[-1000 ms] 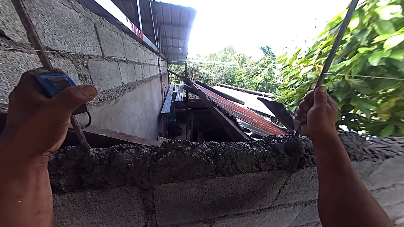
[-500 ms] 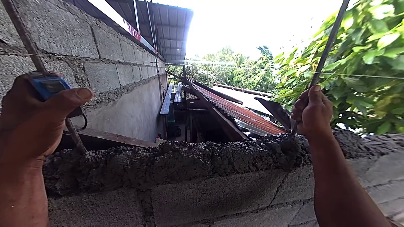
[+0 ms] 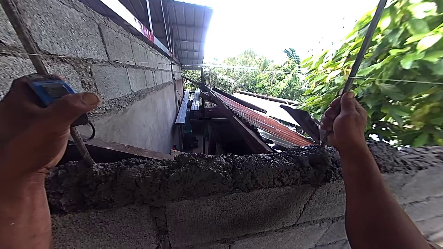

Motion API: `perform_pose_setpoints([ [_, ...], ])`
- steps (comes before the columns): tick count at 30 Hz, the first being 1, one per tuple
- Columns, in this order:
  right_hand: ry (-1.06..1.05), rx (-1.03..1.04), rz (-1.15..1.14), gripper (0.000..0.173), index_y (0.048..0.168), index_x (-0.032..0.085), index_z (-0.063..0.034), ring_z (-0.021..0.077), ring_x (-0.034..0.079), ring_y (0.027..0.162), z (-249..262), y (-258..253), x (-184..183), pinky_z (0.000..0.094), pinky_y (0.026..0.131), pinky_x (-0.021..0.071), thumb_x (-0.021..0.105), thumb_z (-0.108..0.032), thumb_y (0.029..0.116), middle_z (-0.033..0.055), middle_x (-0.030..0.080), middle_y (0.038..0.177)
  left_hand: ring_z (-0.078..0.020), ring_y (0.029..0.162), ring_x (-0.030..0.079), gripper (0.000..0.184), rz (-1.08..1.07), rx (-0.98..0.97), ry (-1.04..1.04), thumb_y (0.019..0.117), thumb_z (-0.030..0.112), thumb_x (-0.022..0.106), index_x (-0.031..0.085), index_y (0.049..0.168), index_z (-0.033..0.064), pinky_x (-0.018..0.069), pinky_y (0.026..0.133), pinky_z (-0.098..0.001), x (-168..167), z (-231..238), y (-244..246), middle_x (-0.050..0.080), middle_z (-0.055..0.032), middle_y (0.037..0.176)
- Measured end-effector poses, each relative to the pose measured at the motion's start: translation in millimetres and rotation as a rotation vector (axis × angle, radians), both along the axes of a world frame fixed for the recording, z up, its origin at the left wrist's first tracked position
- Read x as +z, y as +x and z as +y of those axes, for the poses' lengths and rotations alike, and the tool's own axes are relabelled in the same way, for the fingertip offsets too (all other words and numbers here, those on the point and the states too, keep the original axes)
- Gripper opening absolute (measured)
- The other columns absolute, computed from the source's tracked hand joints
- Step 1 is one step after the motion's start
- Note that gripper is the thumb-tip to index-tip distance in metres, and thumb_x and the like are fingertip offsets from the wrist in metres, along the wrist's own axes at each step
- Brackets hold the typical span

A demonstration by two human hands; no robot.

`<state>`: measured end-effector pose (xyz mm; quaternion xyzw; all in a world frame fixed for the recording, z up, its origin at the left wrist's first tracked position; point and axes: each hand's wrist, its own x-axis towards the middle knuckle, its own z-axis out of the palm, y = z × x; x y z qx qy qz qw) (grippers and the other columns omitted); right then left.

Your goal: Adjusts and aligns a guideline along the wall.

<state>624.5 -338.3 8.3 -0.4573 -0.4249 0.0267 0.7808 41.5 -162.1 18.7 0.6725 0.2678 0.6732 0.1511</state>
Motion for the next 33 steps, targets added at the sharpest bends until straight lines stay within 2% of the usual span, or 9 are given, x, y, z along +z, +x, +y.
perform_pose_setpoints([
  [3, -0.001, -0.004, 0.011, 0.041, 0.091, 0.053, -0.0209, 0.0029, 0.034, 0.040, -0.7, -1.9, 1.0, 0.0202, 0.040, 0.0343, 0.031, -0.048, 0.1118, -0.0104, 0.037, 0.054, -0.0008, 0.092, 0.065, 0.069, 0.001, 0.003, 0.003, 0.0801, 0.046, 0.082, 0.048, 0.136, 0.0231, 0.0571, 0.082, -0.0230, -0.4, 0.8, -0.2, 0.062, 0.0093, 0.110],
  [7, -0.008, -0.015, -0.009, 0.040, 0.093, 0.054, -0.0207, 0.0031, 0.035, 0.042, -0.4, 0.4, -0.4, 0.0205, 0.041, 0.0349, 0.031, -0.048, 0.1116, -0.0104, 0.038, 0.056, -0.0007, 0.102, 0.063, 0.072, 0.004, 0.020, 0.011, 0.0798, 0.047, 0.083, 0.048, 0.137, 0.0214, 0.0554, 0.089, -0.0245, -0.3, 0.0, 0.4, 0.062, 0.0088, 0.114],
  [12, -0.006, -0.020, -0.010, 0.041, 0.091, 0.054, -0.0213, 0.0031, 0.035, 0.041, -1.2, -1.5, 0.5, 0.0205, 0.041, 0.0353, 0.030, -0.048, 0.1117, -0.0108, 0.038, 0.055, -0.0013, 0.094, 0.065, 0.070, 0.003, -0.006, 0.019, 0.0813, 0.045, 0.082, 0.048, 0.137, 0.0215, 0.0570, 0.083, -0.0235, -0.8, 2.7, -0.9, 0.062, 0.0087, 0.111],
  [20, -0.009, -0.012, 0.009, 0.040, 0.092, 0.054, -0.0212, 0.0030, 0.035, 0.041, -1.2, -3.3, 1.2, 0.0201, 0.040, 0.0356, 0.031, -0.049, 0.1115, -0.0103, 0.038, 0.055, -0.0020, 0.101, 0.063, 0.072, -0.001, 0.000, 0.006, 0.0789, 0.047, 0.083, 0.048, 0.137, 0.0231, 0.0560, 0.087, -0.0255, -1.6, 4.4, -2.3, 0.061, 0.0084, 0.114],
  [25, -0.010, -0.011, -0.002, 0.040, 0.093, 0.054, -0.0212, 0.0033, 0.035, 0.041, -0.7, -2.8, 0.8, 0.0210, 0.041, 0.0362, 0.031, -0.048, 0.1115, -0.0105, 0.037, 0.055, -0.0005, 0.091, 0.064, 0.067, 0.018, 0.016, -0.003, 0.0800, 0.049, 0.082, 0.050, 0.134, 0.0248, 0.0561, 0.079, -0.0235, -2.8, 5.0, -5.0, 0.062, 0.0097, 0.108],
  [33, -0.011, -0.028, -0.053, 0.042, 0.093, 0.054, -0.0215, 0.0029, 0.038, 0.043, -0.1, 0.7, -1.0, 0.0211, 0.042, 0.0382, 0.029, -0.048, 0.1116, -0.0111, 0.040, 0.056, -0.0002, 0.090, 0.063, 0.065, 0.031, 0.009, -0.019, 0.0798, 0.047, 0.083, 0.050, 0.132, 0.0258, 0.0567, 0.077, -0.0244, -5.6, -2.8, -6.0, 0.061, 0.0103, 0.106],
])
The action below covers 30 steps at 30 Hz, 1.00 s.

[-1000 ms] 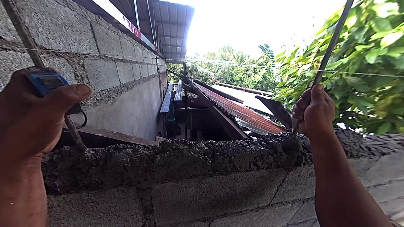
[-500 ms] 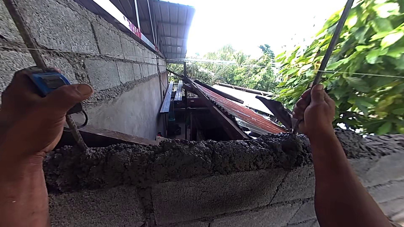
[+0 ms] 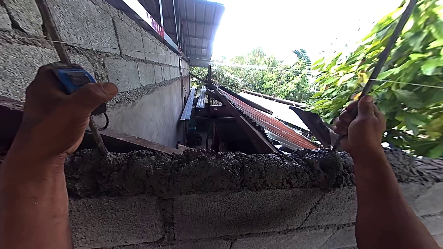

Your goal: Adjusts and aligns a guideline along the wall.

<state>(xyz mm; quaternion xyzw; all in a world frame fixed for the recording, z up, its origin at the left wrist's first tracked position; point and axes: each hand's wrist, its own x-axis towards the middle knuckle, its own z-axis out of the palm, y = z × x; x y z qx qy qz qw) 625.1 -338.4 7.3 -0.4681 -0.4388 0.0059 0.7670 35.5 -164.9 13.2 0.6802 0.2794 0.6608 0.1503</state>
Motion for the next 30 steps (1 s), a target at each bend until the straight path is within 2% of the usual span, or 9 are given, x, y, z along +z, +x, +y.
perform_pose_setpoints([
  [5, -0.006, -0.015, 0.024, 0.043, 0.092, 0.054, -0.0221, 0.0031, 0.040, 0.043, -0.4, 0.8, -0.2, 0.0216, 0.042, 0.0398, 0.029, -0.051, 0.1111, -0.0112, 0.042, 0.057, 0.0005, 0.094, 0.063, 0.068, 0.012, 0.009, 0.000, 0.0789, 0.045, 0.083, 0.049, 0.134, 0.0249, 0.0567, 0.080, -0.0248, -2.3, -5.1, 0.5, 0.061, 0.0103, 0.109],
  [13, -0.001, -0.017, 0.032, 0.043, 0.092, 0.055, -0.0217, 0.0033, 0.041, 0.043, 0.2, 1.8, 0.1, 0.0214, 0.042, 0.0406, 0.029, -0.050, 0.1113, -0.0112, 0.042, 0.057, 0.0014, 0.091, 0.063, 0.066, 0.005, -0.003, 0.007, 0.0788, 0.044, 0.084, 0.049, 0.133, 0.0257, 0.0561, 0.077, -0.0227, -2.6, -4.0, 0.6, 0.060, 0.0113, 0.106],
  [30, 0.004, -0.008, 0.018, 0.043, 0.091, 0.054, -0.0218, 0.0028, 0.039, 0.043, -0.5, 1.2, 0.0, 0.0206, 0.042, 0.0382, 0.029, -0.050, 0.1114, -0.0113, 0.041, 0.057, -0.0001, 0.093, 0.063, 0.067, 0.000, 0.000, 0.000, 0.0790, 0.045, 0.084, 0.049, 0.133, 0.0255, 0.0569, 0.078, -0.0245, -2.5, -2.3, 0.4, 0.061, 0.0103, 0.108],
])
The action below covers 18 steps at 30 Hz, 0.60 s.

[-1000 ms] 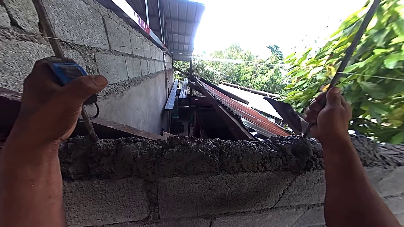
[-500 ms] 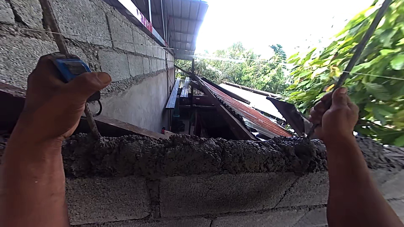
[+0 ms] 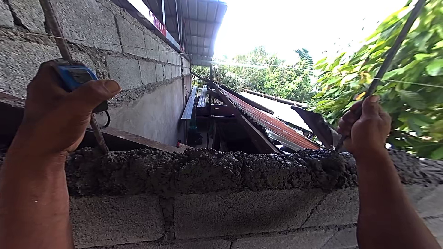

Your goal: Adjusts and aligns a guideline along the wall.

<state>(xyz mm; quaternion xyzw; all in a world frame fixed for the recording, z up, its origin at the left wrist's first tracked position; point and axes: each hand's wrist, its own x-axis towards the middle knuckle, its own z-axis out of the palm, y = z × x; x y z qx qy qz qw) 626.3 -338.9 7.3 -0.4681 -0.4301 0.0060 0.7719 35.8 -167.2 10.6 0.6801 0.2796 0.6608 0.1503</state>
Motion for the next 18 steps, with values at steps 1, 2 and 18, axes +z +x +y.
perform_pose_setpoints([
  [1, -0.003, -0.003, -0.006, 0.043, 0.092, 0.055, -0.0217, 0.0029, 0.039, 0.044, 0.1, 0.3, -0.6, 0.0211, 0.042, 0.0385, 0.029, -0.050, 0.1111, -0.0114, 0.042, 0.057, 0.0000, 0.093, 0.063, 0.067, 0.003, -0.002, 0.001, 0.0792, 0.044, 0.083, 0.049, 0.133, 0.0254, 0.0568, 0.078, -0.0246, 0.1, 0.2, -0.1, 0.061, 0.0104, 0.108],
  [2, -0.006, -0.007, -0.012, 0.043, 0.092, 0.055, -0.0216, 0.0031, 0.040, 0.044, 0.3, 0.5, -0.8, 0.0215, 0.043, 0.0391, 0.029, -0.051, 0.1109, -0.0113, 0.042, 0.058, 0.0001, 0.091, 0.063, 0.066, 0.002, -0.002, 0.004, 0.0795, 0.044, 0.083, 0.049, 0.133, 0.0256, 0.0564, 0.078, -0.0242, 0.2, 0.7, 0.0, 0.061, 0.0105, 0.107],
  [18, -0.005, 0.006, 0.015, 0.043, 0.092, 0.055, -0.0223, 0.0025, 0.038, 0.042, 0.1, -0.6, -0.6, 0.0202, 0.041, 0.0377, 0.029, -0.051, 0.1112, -0.0116, 0.040, 0.056, 0.0011, 0.092, 0.063, 0.066, -0.005, -0.016, 0.006, 0.0790, 0.041, 0.084, 0.049, 0.133, 0.0256, 0.0564, 0.078, -0.0228, 0.7, -3.4, 2.8, 0.061, 0.0113, 0.107],
])
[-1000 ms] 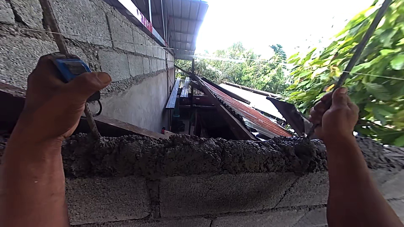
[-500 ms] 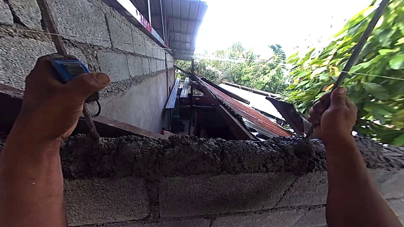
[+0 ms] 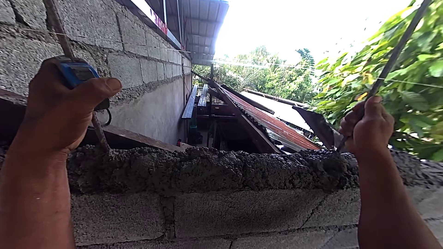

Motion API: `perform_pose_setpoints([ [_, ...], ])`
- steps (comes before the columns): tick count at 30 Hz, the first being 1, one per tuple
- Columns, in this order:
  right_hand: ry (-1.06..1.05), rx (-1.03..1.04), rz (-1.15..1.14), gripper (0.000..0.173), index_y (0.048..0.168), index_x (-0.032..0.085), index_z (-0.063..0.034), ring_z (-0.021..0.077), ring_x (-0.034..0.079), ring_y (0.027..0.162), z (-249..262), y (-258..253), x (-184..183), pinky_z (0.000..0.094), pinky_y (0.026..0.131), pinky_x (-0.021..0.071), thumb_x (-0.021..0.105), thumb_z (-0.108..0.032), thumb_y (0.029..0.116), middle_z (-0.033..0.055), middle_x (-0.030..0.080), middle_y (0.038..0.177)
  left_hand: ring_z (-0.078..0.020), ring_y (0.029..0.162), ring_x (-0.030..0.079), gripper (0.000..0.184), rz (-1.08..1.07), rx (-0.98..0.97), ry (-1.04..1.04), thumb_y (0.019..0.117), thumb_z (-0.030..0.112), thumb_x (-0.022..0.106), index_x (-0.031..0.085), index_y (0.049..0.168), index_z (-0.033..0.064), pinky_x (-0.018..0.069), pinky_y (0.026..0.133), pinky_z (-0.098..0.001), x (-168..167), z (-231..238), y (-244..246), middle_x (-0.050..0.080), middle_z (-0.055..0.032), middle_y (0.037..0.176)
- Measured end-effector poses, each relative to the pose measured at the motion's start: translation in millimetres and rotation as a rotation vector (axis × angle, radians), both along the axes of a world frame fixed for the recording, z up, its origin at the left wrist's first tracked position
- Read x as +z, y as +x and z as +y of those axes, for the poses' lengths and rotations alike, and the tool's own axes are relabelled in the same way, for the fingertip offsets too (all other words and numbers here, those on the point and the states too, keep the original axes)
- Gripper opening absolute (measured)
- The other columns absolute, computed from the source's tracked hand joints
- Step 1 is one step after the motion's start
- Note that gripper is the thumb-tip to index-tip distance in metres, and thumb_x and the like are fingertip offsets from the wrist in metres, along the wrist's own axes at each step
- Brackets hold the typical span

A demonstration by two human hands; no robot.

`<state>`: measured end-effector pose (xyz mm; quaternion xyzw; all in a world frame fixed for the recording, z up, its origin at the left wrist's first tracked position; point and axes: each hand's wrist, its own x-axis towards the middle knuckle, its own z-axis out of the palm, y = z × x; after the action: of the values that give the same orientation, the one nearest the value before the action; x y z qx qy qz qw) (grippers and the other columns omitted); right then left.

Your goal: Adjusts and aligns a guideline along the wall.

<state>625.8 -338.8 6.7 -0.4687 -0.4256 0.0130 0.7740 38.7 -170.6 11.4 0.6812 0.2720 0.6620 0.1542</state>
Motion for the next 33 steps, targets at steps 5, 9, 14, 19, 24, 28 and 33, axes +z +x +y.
perform_pose_setpoints([
  [5, 0.005, 0.003, -0.010, 0.043, 0.092, 0.055, -0.0225, 0.0026, 0.039, 0.043, 1, 2, 0, 0.0211, 0.042, 0.0390, 0.029, -0.050, 0.1113, -0.0116, 0.041, 0.057, 0.0011, 0.092, 0.063, 0.066, 0.001, 0.021, -0.013, 0.0787, 0.042, 0.083, 0.050, 0.133, 0.0253, 0.0559, 0.078, -0.0230, 0, -3, 0, 0.060, 0.0108, 0.107],
  [9, 0.003, -0.001, -0.005, 0.043, 0.092, 0.055, -0.0230, 0.0025, 0.038, 0.042, 1, 3, 0, 0.0208, 0.042, 0.0385, 0.029, -0.050, 0.1112, -0.0118, 0.041, 0.056, 0.0014, 0.093, 0.062, 0.064, 0.002, 0.024, -0.007, 0.0794, 0.040, 0.083, 0.050, 0.132, 0.0253, 0.0556, 0.079, -0.0231, -1, -3, 0, 0.060, 0.0107, 0.108],
  [14, 0.006, -0.008, -0.009, 0.042, 0.091, 0.054, -0.0223, 0.0026, 0.038, 0.042, 0, -1, 1, 0.0211, 0.042, 0.0391, 0.030, -0.050, 0.1111, -0.0114, 0.040, 0.055, -0.0013, 0.097, 0.064, 0.069, -0.011, 0.002, 0.011, 0.0786, 0.048, 0.083, 0.049, 0.132, 0.0223, 0.0572, 0.085, -0.0253, 14, -4, 9, 0.061, 0.0097, 0.109],
  [19, 0.003, -0.002, -0.010, 0.043, 0.091, 0.054, -0.0224, 0.0030, 0.038, 0.042, 0, 0, 0, 0.0213, 0.042, 0.0388, 0.029, -0.051, 0.1112, -0.0113, 0.039, 0.055, 0.0009, 0.094, 0.063, 0.066, 0.004, 0.019, 0.001, 0.0796, 0.043, 0.083, 0.049, 0.133, 0.0245, 0.0560, 0.081, -0.0240, 2, -1, 1, 0.060, 0.0103, 0.108],
  [24, 0.003, -0.005, -0.018, 0.043, 0.090, 0.054, -0.0228, 0.0031, 0.039, 0.042, 1, 0, 0, 0.0214, 0.042, 0.0399, 0.029, -0.050, 0.1113, -0.0112, 0.040, 0.055, -0.0013, 0.096, 0.063, 0.068, -0.017, 0.002, 0.013, 0.0781, 0.049, 0.083, 0.050, 0.131, 0.0227, 0.0570, 0.085, -0.0253, 17, -4, 12, 0.061, 0.0103, 0.107],
  [28, 0.000, -0.008, -0.027, 0.043, 0.089, 0.053, -0.0232, 0.0035, 0.040, 0.043, 0, 2, 0, 0.0216, 0.042, 0.0410, 0.029, -0.051, 0.1112, -0.0111, 0.041, 0.056, -0.0015, 0.097, 0.064, 0.067, -0.015, 0.000, 0.016, 0.0778, 0.049, 0.083, 0.050, 0.130, 0.0227, 0.0575, 0.085, -0.0255, 17, -3, 11, 0.061, 0.0101, 0.108],
  [33, 0.008, -0.001, -0.023, 0.044, 0.088, 0.053, -0.0232, 0.0036, 0.039, 0.042, 1, 1, 0, 0.0217, 0.041, 0.0398, 0.029, -0.051, 0.1109, -0.0111, 0.040, 0.055, -0.0012, 0.097, 0.064, 0.067, -0.014, -0.001, 0.008, 0.0786, 0.049, 0.083, 0.049, 0.131, 0.0226, 0.0575, 0.085, -0.0252, 17, -5, 12, 0.061, 0.0105, 0.108],
])
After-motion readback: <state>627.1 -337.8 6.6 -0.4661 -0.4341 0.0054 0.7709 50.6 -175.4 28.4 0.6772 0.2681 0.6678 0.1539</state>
